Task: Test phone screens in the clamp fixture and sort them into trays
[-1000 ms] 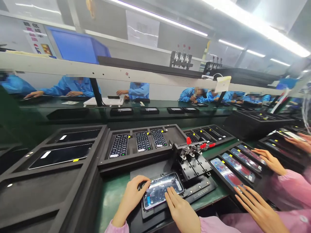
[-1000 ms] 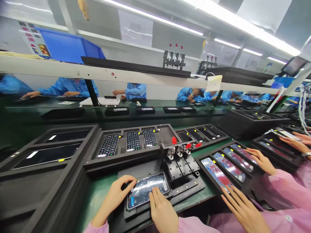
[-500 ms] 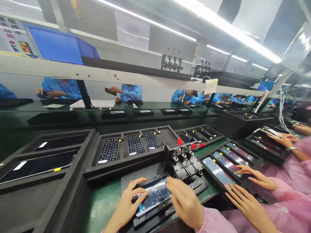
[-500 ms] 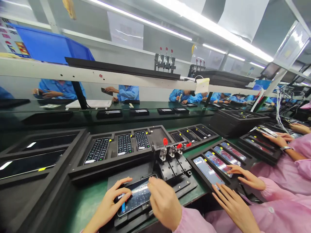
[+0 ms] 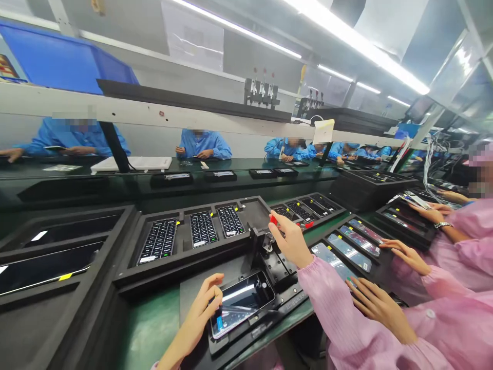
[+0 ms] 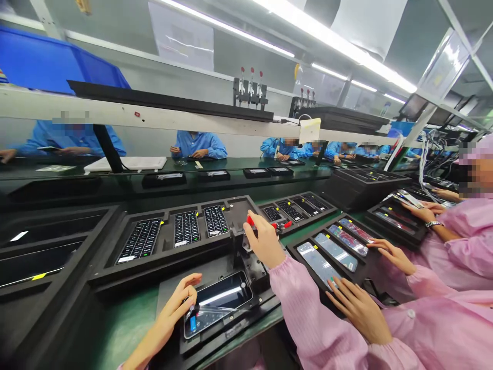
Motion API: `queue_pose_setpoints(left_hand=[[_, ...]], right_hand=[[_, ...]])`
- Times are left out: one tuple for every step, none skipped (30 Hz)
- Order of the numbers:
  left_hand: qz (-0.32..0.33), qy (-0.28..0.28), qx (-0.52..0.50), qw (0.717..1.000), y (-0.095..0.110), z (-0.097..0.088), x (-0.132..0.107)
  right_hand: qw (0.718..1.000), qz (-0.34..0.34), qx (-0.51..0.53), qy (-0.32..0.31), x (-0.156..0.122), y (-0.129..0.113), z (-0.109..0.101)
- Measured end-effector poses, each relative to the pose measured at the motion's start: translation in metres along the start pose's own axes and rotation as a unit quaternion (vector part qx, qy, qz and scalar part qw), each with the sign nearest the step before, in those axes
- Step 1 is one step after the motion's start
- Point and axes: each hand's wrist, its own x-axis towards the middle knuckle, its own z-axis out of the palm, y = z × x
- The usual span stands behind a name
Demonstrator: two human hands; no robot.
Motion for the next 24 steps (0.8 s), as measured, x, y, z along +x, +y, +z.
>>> queue_pose_setpoints(left_hand=[[0.006,-0.01,-0.005,1.0,0.004,0.004,0.004],[0.01,-0.022,-0.01,1.0,0.007,0.009,0.008],[0.012,-0.035,-0.016,0.999,0.01,0.013,0.012],[0.013,-0.044,-0.023,0.999,0.013,0.016,0.017],[0.014,-0.048,-0.031,0.998,0.013,0.019,0.02],[0.014,-0.048,-0.039,0.998,0.012,0.02,0.023],[0.014,-0.042,-0.046,0.998,0.01,0.02,0.026],[0.014,-0.034,-0.053,0.998,0.007,0.02,0.027],[0.013,-0.026,-0.059,0.998,0.003,0.019,0.028],[0.011,-0.02,-0.064,0.998,-0.001,0.017,0.028],[0.007,-0.016,-0.068,0.998,-0.004,0.016,0.028],[0.002,-0.014,-0.07,0.997,-0.007,0.015,0.027],[-0.004,-0.013,-0.071,0.997,-0.009,0.014,0.027],[-0.009,-0.011,-0.07,0.997,-0.011,0.014,0.027],[-0.014,-0.007,-0.068,0.998,-0.012,0.014,0.027],[-0.017,-0.002,-0.063,0.998,-0.013,0.013,0.027],[-0.016,-0.001,-0.058,0.998,-0.014,0.013,0.027],[-0.008,-0.002,-0.053,0.999,-0.016,0.013,0.026],[0.005,-0.006,-0.047,0.999,-0.017,0.013,0.025],[0.024,-0.015,-0.037,0.999,-0.019,0.013,0.024],[0.045,-0.027,-0.024,0.998,-0.02,0.012,0.022],[0.065,-0.041,-0.006,0.997,-0.021,0.012,0.019],[0.081,-0.052,0.014,0.995,-0.021,0.012,0.017],[0.092,-0.061,0.035,0.993,-0.022,0.013,0.015]], right_hand=[[1.0,0.003,0.001,0.0,0.0,-0.001,-0.001],[1.0,0.005,-0.003,-0.001,0.0,-0.001,-0.002],[1.0,0.007,-0.009,-0.003,0.001,-0.002,-0.003],[1.0,0.007,-0.013,-0.006,0.001,-0.003,-0.005],[1.0,0.008,-0.015,-0.008,0.001,-0.005,-0.008],[1.0,0.007,-0.014,-0.007,0.0,-0.007,-0.011],[1.0,0.006,-0.012,-0.002,-0.002,-0.009,-0.014],[1.0,0.003,-0.012,0.01,-0.007,-0.011,-0.017],[1.0,-0.002,-0.015,0.027,-0.014,-0.012,-0.02],[0.999,-0.009,-0.021,0.047,-0.023,-0.013,-0.022],[0.997,-0.018,-0.03,0.068,-0.034,-0.013,-0.022],[0.995,-0.027,-0.042,0.086,-0.047,-0.012,-0.021],[0.993,-0.037,-0.059,0.1,-0.06,-0.009,-0.019],[0.99,-0.044,-0.084,0.105,-0.072,-0.005,-0.015],[0.987,-0.047,-0.119,0.099,-0.083,-0.001,-0.01],[0.983,-0.043,-0.161,0.082,-0.092,0.004,-0.005],[0.976,-0.035,-0.206,0.057,-0.098,0.008,0.0],[0.968,-0.025,-0.247,0.03,-0.101,0.012,0.005],[0.96,-0.013,-0.278,0.005,-0.102,0.015,0.008],[0.955,-0.003,-0.295,-0.015,-0.101,0.017,0.011],[0.954,0.005,-0.3,-0.027,-0.1,0.017,0.013],[0.955,0.01,-0.294,-0.028,-0.1,0.017,0.016],[0.96,0.014,-0.28,-0.02,-0.101,0.017,0.019],[0.966,0.018,-0.259,0.0,-0.104,0.016,0.022]])
